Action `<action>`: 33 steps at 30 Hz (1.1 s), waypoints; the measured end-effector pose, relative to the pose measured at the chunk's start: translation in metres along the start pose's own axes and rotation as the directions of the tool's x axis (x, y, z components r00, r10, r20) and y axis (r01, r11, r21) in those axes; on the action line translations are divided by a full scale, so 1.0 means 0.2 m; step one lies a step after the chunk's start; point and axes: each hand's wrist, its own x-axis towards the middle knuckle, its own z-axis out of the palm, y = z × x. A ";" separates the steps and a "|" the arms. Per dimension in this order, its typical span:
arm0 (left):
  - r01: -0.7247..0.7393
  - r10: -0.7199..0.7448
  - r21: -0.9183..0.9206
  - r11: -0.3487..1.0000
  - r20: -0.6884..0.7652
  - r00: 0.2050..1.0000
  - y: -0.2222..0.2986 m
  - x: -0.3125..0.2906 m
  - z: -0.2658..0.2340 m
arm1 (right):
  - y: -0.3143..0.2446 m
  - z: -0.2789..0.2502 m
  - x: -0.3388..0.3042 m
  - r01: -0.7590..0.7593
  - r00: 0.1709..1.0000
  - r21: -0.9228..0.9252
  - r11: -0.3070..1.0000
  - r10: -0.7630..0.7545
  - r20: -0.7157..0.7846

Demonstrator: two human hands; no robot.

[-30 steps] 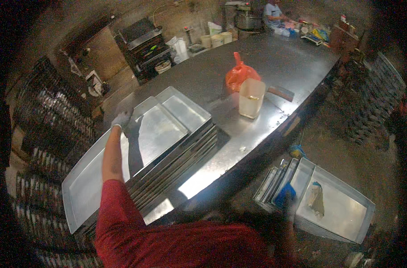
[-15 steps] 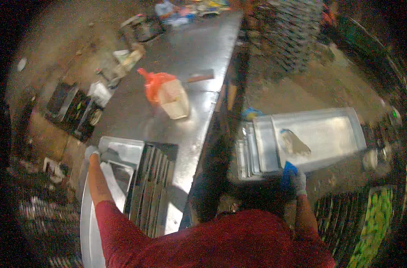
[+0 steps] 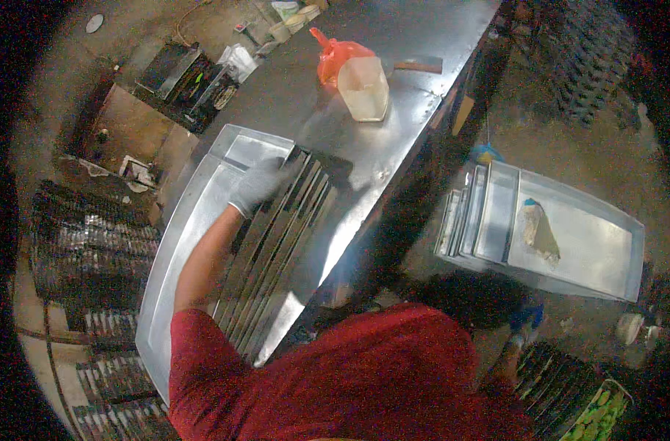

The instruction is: The person wipes the interior of a large rectangular metal tray using a blue scrubber and a cloth. They repeatedly clean the tray and stack it with other trays on a metal table in a workshop.

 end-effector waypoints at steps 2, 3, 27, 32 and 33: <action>0.047 -0.061 0.133 0.990 0.099 0.993 0.13 0.03 0.03 | 0.20 -0.07 0.40 -0.306 0.950 0.542 0.782 0.212 0.232; 0.094 -0.103 0.142 0.985 0.062 0.993 0.14 -0.02 0.02 | 0.15 0.31 0.33 -0.076 0.995 0.041 0.996 0.079 -0.061; -0.391 0.499 -0.623 0.678 -0.001 0.866 3.18 0.32 1.47 | -0.85 -0.28 1.74 -0.066 0.947 0.051 0.997 0.047 0.317; -0.878 0.854 -0.022 0.478 0.247 0.458 3.88 0.35 1.56 | -0.73 -1.26 2.64 -0.265 0.815 -0.617 0.741 -0.171 -0.554; -0.843 0.780 -0.102 0.528 0.452 0.433 3.80 0.35 1.71 | -0.71 -1.29 2.75 -0.312 0.785 -0.661 0.682 -0.207 -0.584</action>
